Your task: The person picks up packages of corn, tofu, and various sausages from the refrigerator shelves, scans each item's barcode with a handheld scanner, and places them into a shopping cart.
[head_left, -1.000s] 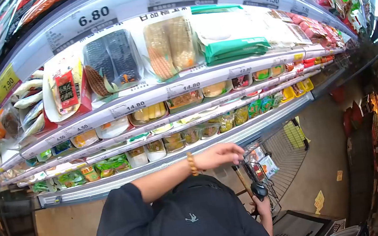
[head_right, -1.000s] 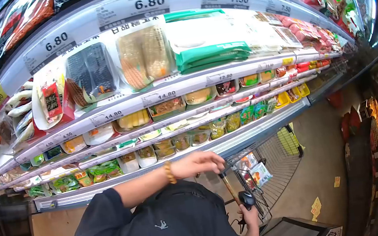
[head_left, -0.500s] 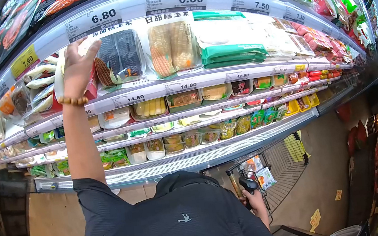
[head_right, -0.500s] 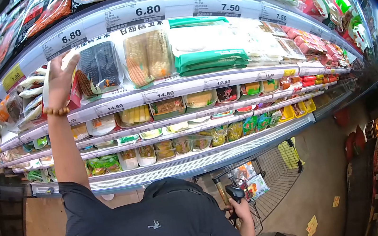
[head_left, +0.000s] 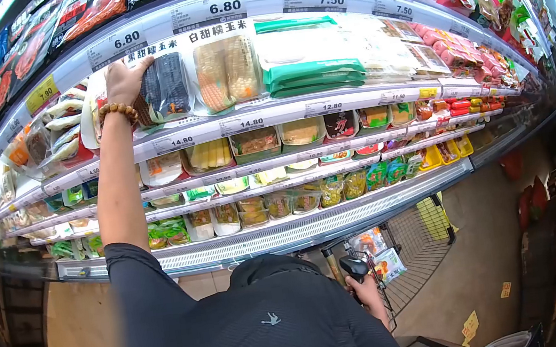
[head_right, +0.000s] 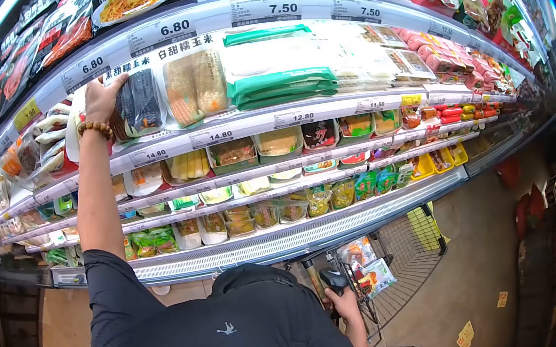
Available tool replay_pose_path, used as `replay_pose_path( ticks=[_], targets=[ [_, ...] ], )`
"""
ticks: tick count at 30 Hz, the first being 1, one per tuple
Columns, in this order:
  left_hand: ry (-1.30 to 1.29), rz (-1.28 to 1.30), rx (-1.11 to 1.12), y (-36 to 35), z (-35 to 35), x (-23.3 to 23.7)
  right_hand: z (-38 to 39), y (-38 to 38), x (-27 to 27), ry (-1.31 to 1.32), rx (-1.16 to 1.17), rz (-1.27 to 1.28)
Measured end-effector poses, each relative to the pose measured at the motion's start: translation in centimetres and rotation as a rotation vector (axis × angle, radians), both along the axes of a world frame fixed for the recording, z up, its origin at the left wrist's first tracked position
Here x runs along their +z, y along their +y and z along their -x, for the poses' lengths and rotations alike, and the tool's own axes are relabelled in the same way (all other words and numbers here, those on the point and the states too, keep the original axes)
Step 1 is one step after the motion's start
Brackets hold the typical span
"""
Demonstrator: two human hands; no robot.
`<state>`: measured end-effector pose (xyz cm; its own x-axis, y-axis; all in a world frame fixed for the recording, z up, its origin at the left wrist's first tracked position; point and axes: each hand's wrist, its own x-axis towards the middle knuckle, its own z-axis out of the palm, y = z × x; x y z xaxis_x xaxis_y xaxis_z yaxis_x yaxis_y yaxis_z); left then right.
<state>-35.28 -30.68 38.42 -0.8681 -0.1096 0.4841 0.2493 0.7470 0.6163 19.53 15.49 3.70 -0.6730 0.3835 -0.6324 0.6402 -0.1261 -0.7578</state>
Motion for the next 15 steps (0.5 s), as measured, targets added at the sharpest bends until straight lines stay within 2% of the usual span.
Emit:
replay_pose_path(
  ticks=[5,8,9,11,13,15],
  targets=[
    [0.151,0.024,0.066,0.7,-0.4,-0.1,0.9,-0.4,2.4,-0.005,0.139,-0.097],
    [0.093,-0.341,-0.022,0.7,-1.6,-0.1,1.1,-0.5,3.0,-0.021,0.151,-0.118],
    [0.088,-0.341,-0.022,0.5,-1.8,-0.3,1.1,-0.5,3.1,-0.046,0.147,-0.116],
    [0.251,-0.459,-0.033,0.2,-2.4,-1.2,0.9,-0.4,2.6,-0.023,0.143,-0.116],
    [0.228,-0.669,-0.017,2.0,-5.5,-0.5,0.8,-0.4,2.4,0.0,0.124,-0.118],
    [0.359,-0.825,-0.184,1.5,-6.6,-1.1,1.0,-0.3,2.5,-0.027,0.176,-0.184]
  ],
)
